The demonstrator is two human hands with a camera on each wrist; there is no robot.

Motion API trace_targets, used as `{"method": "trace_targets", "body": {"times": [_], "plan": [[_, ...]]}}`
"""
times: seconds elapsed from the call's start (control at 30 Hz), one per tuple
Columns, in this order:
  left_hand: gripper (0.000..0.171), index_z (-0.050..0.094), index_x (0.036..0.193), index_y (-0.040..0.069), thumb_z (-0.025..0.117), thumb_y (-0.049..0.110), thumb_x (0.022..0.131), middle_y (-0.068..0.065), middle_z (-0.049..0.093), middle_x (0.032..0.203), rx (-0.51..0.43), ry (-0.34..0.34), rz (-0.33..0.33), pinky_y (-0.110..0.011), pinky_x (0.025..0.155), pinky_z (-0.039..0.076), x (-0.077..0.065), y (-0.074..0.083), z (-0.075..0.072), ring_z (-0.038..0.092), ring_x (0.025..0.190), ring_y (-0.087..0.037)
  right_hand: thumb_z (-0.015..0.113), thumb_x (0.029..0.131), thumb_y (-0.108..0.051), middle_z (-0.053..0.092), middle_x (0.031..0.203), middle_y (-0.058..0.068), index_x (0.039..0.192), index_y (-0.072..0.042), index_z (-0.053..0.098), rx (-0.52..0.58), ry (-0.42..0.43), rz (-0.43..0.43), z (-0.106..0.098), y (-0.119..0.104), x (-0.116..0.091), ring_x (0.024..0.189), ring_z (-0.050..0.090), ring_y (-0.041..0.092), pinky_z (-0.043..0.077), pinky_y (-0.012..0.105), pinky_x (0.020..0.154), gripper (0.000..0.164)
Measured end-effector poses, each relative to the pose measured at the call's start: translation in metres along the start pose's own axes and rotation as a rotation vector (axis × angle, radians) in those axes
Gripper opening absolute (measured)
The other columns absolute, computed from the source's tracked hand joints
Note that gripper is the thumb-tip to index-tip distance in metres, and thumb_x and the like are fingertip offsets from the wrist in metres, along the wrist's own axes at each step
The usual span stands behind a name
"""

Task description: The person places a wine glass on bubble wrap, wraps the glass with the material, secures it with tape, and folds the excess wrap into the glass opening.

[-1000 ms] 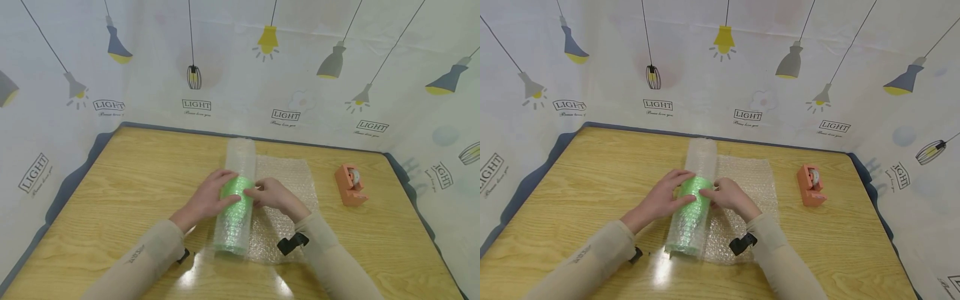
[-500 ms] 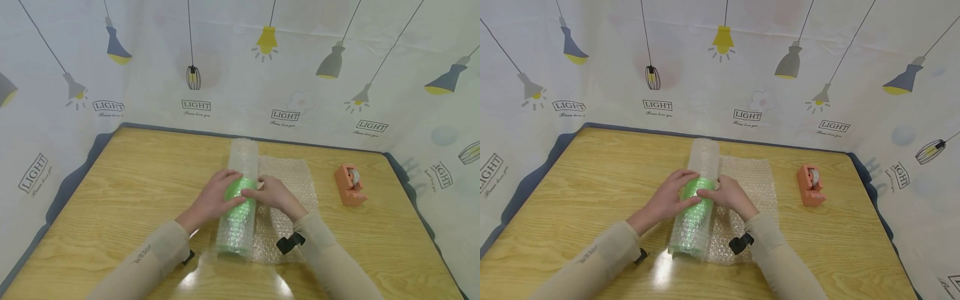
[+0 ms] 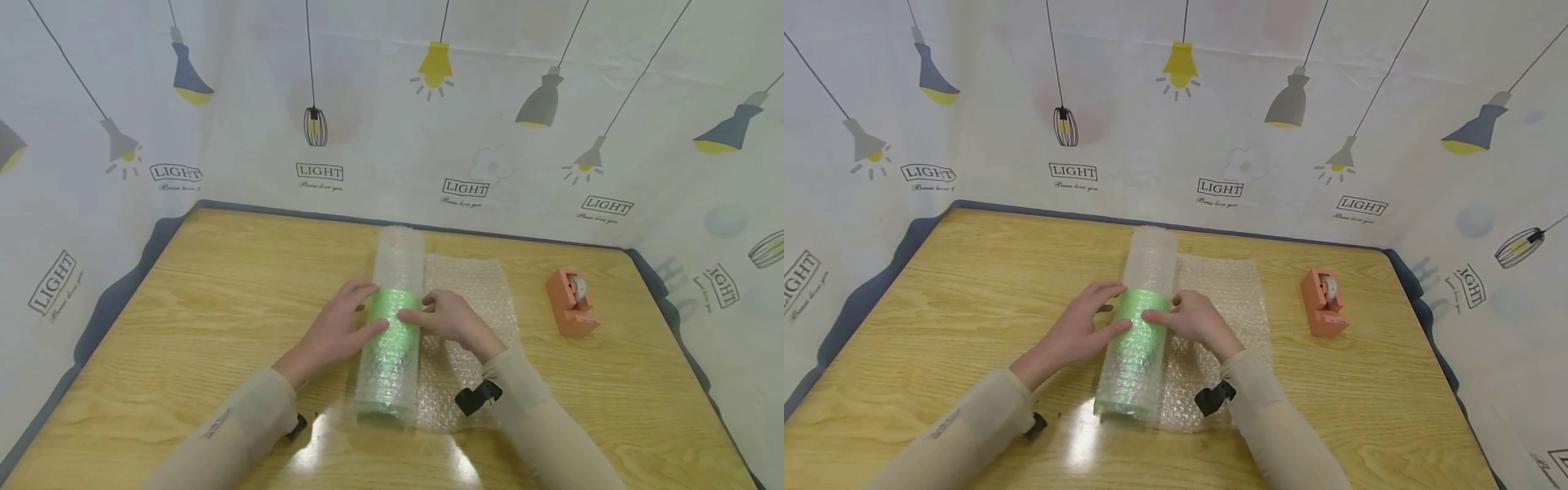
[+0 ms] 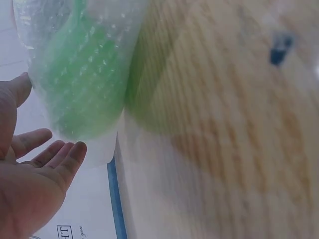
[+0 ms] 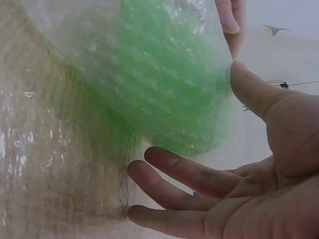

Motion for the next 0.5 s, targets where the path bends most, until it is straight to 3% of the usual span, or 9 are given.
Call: {"method": "trace_targets", "body": {"times": [0.23,0.5], "plan": [[0.068,0.043,0.155,0.004,0.069,0.033,0.099,-0.018,0.044,0.156,-0.017,-0.023,0.001,-0.050,0.105,0.053,-0.0037,0.0004,-0.0007,0.059,0.127,-0.036,0.073,0.095,-0.047,0.059,0.136,0.035,0.146,0.015,0.041,0.098,-0.027,0.003,-0.0003,0.0029,-0.0008,0.107,0.071,0.035,0.060,0.048,0.094,0.086],[0.070,0.042,0.155,0.005,0.070,0.037,0.099,-0.016,0.044,0.157,0.031,-0.028,0.009,-0.052,0.111,0.048,-0.0027,0.0021,0.0016,0.055,0.132,-0.034,0.069,0.098,-0.046,0.059,0.136,0.034,0.145,0.014,0.042,0.081,-0.037,-0.009,-0.0017,0.0038,-0.0024,0.109,0.069,0.037,0.060,0.049,0.094,0.082]]}}
Point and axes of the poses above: each hand's wrist, its own x-axis towards the middle knuckle, its own z-axis out of the palm, y = z × x, the point moved 2 cm from there along x, towards the middle knuckle
